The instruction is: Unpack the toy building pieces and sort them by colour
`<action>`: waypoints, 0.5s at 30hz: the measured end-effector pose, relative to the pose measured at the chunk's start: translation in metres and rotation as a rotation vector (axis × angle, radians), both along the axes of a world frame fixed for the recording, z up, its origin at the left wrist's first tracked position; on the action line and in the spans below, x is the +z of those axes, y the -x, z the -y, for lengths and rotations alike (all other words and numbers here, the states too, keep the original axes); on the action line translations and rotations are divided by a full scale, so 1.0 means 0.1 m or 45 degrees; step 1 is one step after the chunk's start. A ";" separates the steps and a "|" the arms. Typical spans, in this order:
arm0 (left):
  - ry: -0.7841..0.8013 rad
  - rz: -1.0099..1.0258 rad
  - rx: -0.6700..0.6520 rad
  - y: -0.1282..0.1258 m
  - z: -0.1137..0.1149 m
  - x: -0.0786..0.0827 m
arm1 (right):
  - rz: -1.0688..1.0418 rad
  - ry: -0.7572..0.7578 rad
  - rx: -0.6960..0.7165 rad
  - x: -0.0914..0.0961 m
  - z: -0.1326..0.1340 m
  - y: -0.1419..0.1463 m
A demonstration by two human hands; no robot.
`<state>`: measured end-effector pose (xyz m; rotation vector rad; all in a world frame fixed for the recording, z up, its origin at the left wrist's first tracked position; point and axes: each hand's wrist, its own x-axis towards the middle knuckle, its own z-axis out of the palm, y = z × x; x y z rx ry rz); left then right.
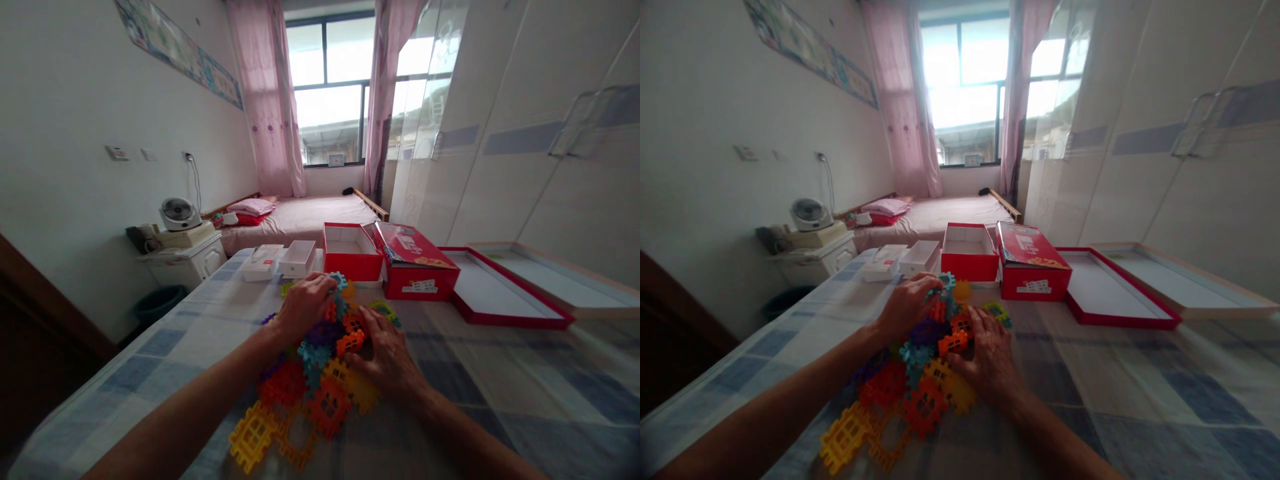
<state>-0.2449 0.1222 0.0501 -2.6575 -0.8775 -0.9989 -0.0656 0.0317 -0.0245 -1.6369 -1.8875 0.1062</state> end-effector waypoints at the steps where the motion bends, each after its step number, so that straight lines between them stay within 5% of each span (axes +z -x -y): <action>1: -0.056 0.000 -0.041 0.00 0.05 0.01 | 0.002 -0.013 -0.002 -0.01 0.00 -0.01; 7: -0.305 0.069 -0.200 0.03 0.25 0.09 | 0.024 -0.017 -0.017 -0.06 -0.04 -0.04; 15: -0.313 -0.059 -0.511 0.00 0.50 0.05 | -0.117 -0.140 -0.030 -0.17 -0.11 -0.14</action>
